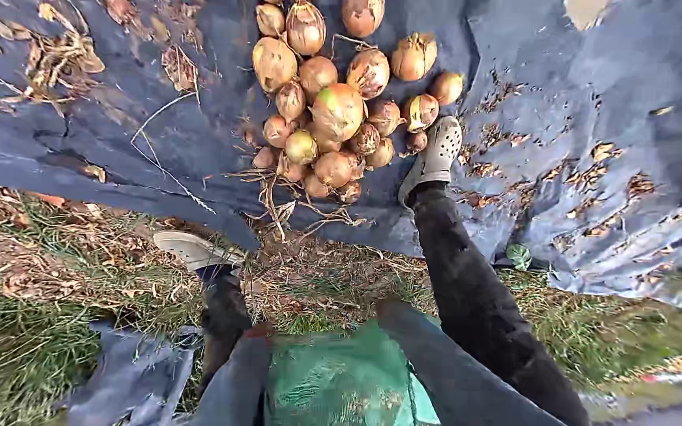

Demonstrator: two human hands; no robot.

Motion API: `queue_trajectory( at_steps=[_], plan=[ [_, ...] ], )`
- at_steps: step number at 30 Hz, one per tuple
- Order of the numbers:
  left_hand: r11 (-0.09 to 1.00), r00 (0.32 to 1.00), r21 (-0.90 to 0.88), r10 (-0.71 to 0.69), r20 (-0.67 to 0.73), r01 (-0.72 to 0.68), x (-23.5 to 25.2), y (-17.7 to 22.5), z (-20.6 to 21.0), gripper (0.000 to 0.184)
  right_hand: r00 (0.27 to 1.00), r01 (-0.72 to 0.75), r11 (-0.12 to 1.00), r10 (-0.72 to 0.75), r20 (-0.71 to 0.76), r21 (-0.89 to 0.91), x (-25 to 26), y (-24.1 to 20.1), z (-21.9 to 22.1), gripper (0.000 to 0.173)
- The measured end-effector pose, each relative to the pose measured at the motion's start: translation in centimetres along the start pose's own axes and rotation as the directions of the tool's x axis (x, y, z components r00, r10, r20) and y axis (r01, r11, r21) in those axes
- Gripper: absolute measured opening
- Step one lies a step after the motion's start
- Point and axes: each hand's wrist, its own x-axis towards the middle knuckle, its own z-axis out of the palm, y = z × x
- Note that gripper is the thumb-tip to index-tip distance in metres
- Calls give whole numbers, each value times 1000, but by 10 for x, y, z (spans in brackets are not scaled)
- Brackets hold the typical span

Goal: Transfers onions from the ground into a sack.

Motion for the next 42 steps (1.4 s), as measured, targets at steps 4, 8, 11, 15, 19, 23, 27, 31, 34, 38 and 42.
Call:
queue_trajectory(
  at_steps=[4, 8, 11, 15, 19, 23, 27, 31, 34, 38, 42],
  plan=[
    [985, 967, 36, -159, -199, 170, -49, 36, -137, 52, 965, 154, 955, -200, -168, -252, 36, -12, -127, 50],
    [964, 938, 264, 62, -342, 32, -51, 56, -199, 66, 806, 498, 863, -497, -322, -83, 16, -79, -210, 84],
    [938, 918, 339, 195, -346, -72, -43, 83, -214, 74, 774, 521, 846, -414, -479, 110, -23, -152, -208, 91],
    [961, 922, 266, 170, -349, -76, -29, 100, -218, 60, 785, 386, 906, -223, -578, 175, -13, -188, -196, 90],
    [967, 955, 246, 138, -262, -72, -30, 90, -219, 23, 701, 530, 842, -503, -506, -102, -34, -147, -150, 83],
    [995, 960, 95, 59, -275, -34, -42, 84, -217, 38, 564, 516, 792, -601, -567, -326, -50, -131, -156, 62],
    [986, 937, -76, 113, -331, -146, -39, 72, -187, 65, 332, 410, 860, -451, -828, -304, -39, -195, -233, 98],
    [970, 939, -174, 104, -326, -168, -47, 77, -165, 81, 406, 308, 894, -432, -805, -324, -33, -230, -262, 99],
    [946, 930, -240, 128, -345, -219, -45, 74, -154, 66, 341, 408, 838, -507, -792, -361, -51, -205, -228, 95],
    [931, 936, -288, 124, -328, -224, -47, 78, -156, 40, 724, 473, 765, -620, -303, -437, -86, -173, -161, 81],
    [921, 924, -313, 107, -366, -231, -53, 83, -155, 51, 502, 376, 766, -642, -580, -522, -50, -213, -169, 70]
  ],
)
